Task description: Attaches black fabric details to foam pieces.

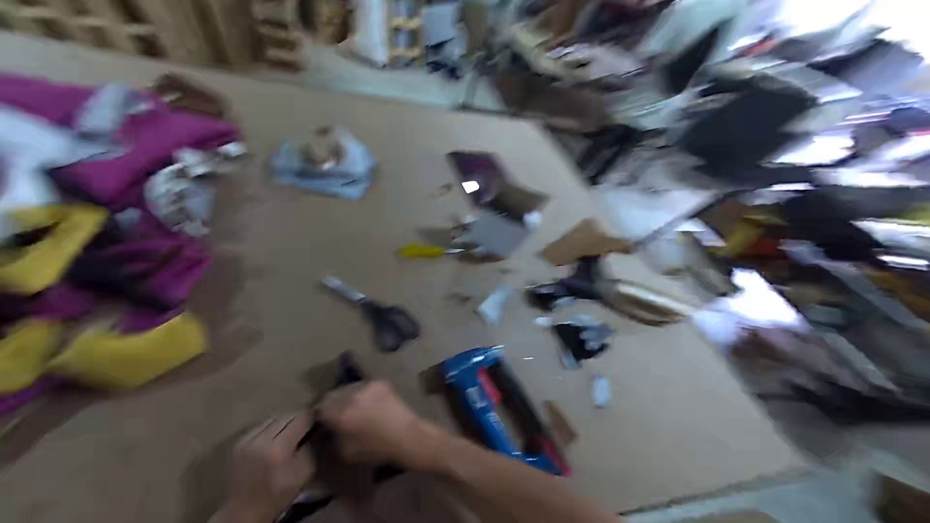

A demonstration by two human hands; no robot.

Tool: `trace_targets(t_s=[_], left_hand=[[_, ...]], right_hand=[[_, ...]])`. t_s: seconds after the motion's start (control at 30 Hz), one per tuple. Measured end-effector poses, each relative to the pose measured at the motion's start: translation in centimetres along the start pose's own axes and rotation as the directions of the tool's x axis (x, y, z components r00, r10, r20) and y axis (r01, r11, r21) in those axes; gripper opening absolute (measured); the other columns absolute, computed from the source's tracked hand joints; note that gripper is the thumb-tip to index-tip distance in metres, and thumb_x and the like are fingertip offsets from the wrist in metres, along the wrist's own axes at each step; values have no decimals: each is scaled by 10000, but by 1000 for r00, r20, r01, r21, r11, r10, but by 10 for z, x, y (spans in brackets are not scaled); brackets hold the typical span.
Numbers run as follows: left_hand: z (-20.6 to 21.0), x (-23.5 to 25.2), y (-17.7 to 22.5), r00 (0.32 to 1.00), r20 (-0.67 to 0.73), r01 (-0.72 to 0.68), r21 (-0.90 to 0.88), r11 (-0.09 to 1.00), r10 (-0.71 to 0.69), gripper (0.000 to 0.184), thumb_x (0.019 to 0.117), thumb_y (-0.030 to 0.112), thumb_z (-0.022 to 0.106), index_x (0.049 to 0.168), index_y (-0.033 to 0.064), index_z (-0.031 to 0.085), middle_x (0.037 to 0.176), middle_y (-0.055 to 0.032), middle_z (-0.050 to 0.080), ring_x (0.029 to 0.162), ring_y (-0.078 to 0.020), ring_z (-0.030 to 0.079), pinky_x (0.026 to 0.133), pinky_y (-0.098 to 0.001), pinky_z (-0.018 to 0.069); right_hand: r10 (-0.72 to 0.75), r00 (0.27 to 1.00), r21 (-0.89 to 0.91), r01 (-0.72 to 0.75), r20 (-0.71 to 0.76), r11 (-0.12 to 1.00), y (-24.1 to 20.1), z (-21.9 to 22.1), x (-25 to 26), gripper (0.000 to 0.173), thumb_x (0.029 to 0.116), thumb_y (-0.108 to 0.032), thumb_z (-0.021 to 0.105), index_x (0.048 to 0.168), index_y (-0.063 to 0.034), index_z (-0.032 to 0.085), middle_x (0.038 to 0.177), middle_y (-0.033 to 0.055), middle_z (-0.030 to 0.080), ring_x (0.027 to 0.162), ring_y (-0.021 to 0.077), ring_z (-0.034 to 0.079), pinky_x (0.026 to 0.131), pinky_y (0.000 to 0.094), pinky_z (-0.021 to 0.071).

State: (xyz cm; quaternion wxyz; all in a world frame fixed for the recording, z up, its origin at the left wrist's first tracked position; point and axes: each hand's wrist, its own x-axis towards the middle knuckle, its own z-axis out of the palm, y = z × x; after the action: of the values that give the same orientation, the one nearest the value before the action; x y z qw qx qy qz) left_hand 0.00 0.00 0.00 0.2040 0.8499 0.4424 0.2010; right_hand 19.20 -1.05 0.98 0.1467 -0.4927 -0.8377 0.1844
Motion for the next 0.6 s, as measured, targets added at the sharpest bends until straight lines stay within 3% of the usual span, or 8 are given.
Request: trace_targets(t_s=[0.1,0.2,0.27,0.33,0.4,0.53,0.6], left_hand=[[23,-1,-32,987,-158,-34,-11,999,32,242,935,221,554,939,109,769,891,-45,764,822,-192,749,708,-426,626],[30,-2,-40,986,-164,27,-76,997,-39,209,917,201,594,891,92,771,861,-41,761,810,-175,746,721,-412,626],[33,-2,-38,980,-187,55,-97,994,-72,208,919,211,608,829,87,750,823,-34,750,786,-162,736,714,-383,621],[37,0,-36,973,-223,36,-102,994,-58,241,942,248,611,803,100,741,810,-20,747,780,-139,730,711,-347,618],[42,0,-33,970,-243,11,-64,998,-26,251,948,260,596,825,113,758,827,-12,758,789,-134,737,711,-332,621],[41,1,-31,973,-229,20,7,1000,-18,256,959,277,584,847,131,763,848,-2,763,803,-140,741,694,-341,618],[42,4,-27,975,-220,48,47,998,-36,231,941,251,596,832,123,754,839,-15,753,791,-163,735,674,-356,612]], right_hand=[[-5,998,56,2,60,998,6,1,17,155,885,-93,635,992,-59,741,950,124,745,892,318,735,722,553,585],[9,975,113,-35,223,993,13,-5,30,191,938,-140,585,972,-22,731,977,151,729,955,336,708,813,559,548],[2,970,187,-49,245,981,22,0,31,216,957,-164,570,972,-34,741,1050,124,735,1043,304,689,914,530,522],[19,984,273,-67,176,960,29,9,23,230,975,-174,566,993,-61,764,1148,69,747,1172,233,662,1046,469,484],[16,999,281,-29,48,959,33,19,11,228,974,-158,560,995,-76,772,1165,38,755,1223,195,652,1105,433,463],[-29,986,183,59,-163,981,35,36,4,192,947,-164,592,910,-126,776,1075,-21,773,1067,125,705,1019,386,512],[45,978,267,12,-206,964,37,37,6,169,929,-173,633,897,-142,796,1067,-41,778,1040,99,708,978,374,530]])
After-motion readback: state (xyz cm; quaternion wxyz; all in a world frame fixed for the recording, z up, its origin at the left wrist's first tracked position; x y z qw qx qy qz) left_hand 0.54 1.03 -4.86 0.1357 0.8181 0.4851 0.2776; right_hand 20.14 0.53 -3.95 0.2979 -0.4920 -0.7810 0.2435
